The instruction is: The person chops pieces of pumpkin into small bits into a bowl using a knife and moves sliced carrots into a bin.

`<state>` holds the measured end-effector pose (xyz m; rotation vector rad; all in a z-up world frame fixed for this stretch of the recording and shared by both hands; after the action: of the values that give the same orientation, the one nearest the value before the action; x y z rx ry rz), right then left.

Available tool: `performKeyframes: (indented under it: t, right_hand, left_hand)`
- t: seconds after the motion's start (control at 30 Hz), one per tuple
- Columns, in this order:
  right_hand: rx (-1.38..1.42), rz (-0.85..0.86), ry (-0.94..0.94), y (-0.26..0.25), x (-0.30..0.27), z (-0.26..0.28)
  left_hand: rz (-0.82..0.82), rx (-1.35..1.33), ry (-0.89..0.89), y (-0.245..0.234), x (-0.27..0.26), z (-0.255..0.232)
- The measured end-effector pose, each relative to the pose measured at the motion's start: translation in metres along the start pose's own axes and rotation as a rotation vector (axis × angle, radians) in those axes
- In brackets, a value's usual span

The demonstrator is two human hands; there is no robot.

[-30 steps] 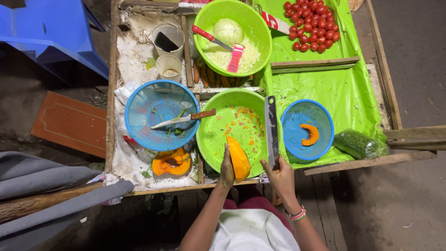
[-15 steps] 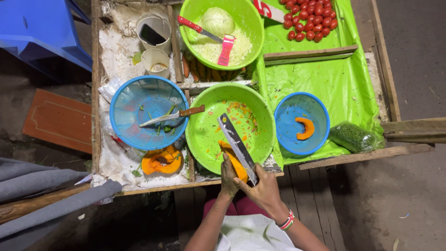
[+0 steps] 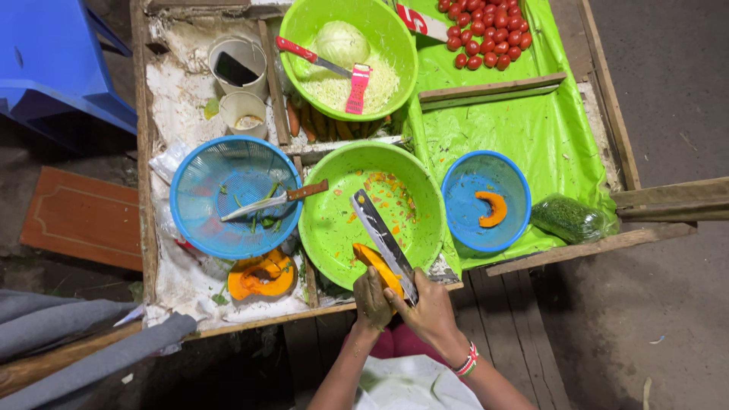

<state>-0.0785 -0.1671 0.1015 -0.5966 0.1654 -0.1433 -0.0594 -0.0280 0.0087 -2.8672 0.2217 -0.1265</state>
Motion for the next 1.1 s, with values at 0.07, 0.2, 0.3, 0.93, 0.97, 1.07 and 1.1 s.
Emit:
performKeyframes:
  t: [0.07, 0.2, 0.3, 0.93, 0.97, 1.07, 1.1]
  right_hand:
    - [0.039, 0.043, 0.1, 0.01, 0.0, -0.001]
    - [0.026, 0.071, 0.263, 0.032, -0.008, 0.0]
    - [0.046, -0.029, 0.151, 0.043, -0.01, 0.007]
    - [0.029, -0.423, 0.353, 0.004, 0.024, -0.016]
    - [0.081, -0.404, 0.445, 0.004, 0.021, -0.024]
    - [0.154, -0.362, 0.57, 0.003, 0.01, -0.045]
    - [0.165, -0.348, 0.586, 0.001, 0.009, -0.05]
  left_hand:
    - [-0.038, 0.009, 0.051, -0.003, 0.007, -0.004]
    - [-0.025, 0.056, -0.045, -0.012, 0.006, -0.001]
    - [-0.115, 0.032, 0.219, -0.022, 0.008, -0.003]
    - [-0.356, -0.971, -0.617, -0.063, -0.004, 0.114]
    - [-0.335, -0.952, -0.638, -0.06, -0.008, 0.117]
    - [-0.29, -0.929, -0.73, -0.039, -0.013, 0.125]
    - [-0.281, -0.927, -0.766, -0.026, -0.013, 0.128]
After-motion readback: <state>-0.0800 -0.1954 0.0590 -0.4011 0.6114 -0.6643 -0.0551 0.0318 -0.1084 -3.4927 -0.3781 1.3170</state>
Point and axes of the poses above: each hand's wrist, its own x-axis towards the middle knuckle, its own y-axis out of the palm, z = x × y, the point moved 2 cm from there along x, towards the middle knuckle, and after that the axes turned 8 degrees about y, right-handed, at the moved point
